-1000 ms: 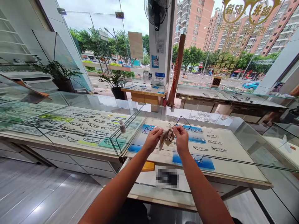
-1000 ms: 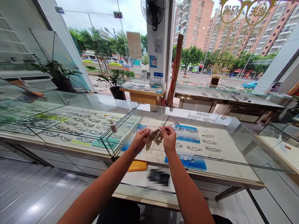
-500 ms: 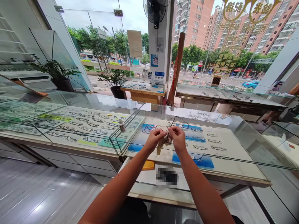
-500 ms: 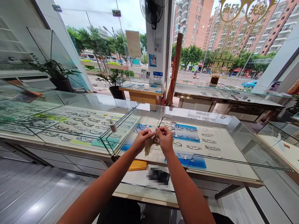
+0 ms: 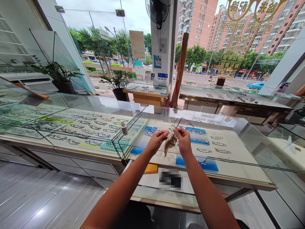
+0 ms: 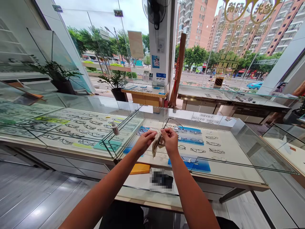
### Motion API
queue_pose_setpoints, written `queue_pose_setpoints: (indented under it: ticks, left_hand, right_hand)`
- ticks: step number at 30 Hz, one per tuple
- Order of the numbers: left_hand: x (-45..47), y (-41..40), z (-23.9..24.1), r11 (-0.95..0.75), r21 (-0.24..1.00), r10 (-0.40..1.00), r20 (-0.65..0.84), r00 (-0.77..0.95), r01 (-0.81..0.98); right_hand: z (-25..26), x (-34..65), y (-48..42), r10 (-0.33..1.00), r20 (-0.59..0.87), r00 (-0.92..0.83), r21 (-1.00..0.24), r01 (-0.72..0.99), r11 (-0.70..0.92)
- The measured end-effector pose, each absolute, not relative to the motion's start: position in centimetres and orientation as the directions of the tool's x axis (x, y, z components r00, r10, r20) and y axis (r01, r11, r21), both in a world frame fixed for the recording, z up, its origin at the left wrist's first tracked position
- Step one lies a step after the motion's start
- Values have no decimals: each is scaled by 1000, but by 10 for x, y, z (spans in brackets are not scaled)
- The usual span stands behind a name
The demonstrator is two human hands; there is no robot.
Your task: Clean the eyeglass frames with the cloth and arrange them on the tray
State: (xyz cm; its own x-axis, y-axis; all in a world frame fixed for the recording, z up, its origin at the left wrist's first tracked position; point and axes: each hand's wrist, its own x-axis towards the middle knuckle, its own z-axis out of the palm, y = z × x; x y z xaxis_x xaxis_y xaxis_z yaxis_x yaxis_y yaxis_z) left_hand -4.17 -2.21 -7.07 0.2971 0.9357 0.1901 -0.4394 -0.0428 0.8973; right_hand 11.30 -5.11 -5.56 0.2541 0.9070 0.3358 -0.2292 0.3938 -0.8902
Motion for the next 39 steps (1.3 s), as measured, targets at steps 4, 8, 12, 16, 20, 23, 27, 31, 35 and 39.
queue_pose_setpoints:
  ticks: [4,8,12,16,20,23,27,31,35,39]
  left_hand:
    - [-42,-24,-69,-22,882,927,195,321,-471]
    - [-42,-26,-68,15,877,925,171,340,-481]
    - [-44,-23,-73,97,909,912,82,402,-405]
    - [-44,-20,-81,141,939,854,45,518,-314]
    - [-44,-17,-88,193,915,814,52,579,-354]
    - [-44,-17,-89,264,876,800,36,599,-404]
    - [-43,-19,-89,297,859,764,49,643,-418]
    - [-37,-22,-89,260,857,772,91,629,-444]
    - [-31,-21,-91,234,846,827,87,556,-479]
    - [-32,-17,-94,220,857,849,68,525,-466]
  right_hand:
    - [-54,111,-53,918,323,231,-891,-253,377]
    - [-54,109,-54,928,314,202,-889,-282,362]
    - [-54,109,-55,937,304,174,-893,-290,344]
    - [-58,111,-52,938,297,179,-906,-256,336]
    - [-62,111,-49,929,315,195,-912,-208,353]
    - [-64,111,-48,924,330,193,-913,-184,364]
    - [-65,110,-48,928,321,187,-920,-172,353]
    - [-68,106,-47,940,296,170,-922,-208,327]
    - [-70,102,-47,960,255,115,-926,-258,276]
    - [-71,100,-48,964,247,101,-925,-271,266]
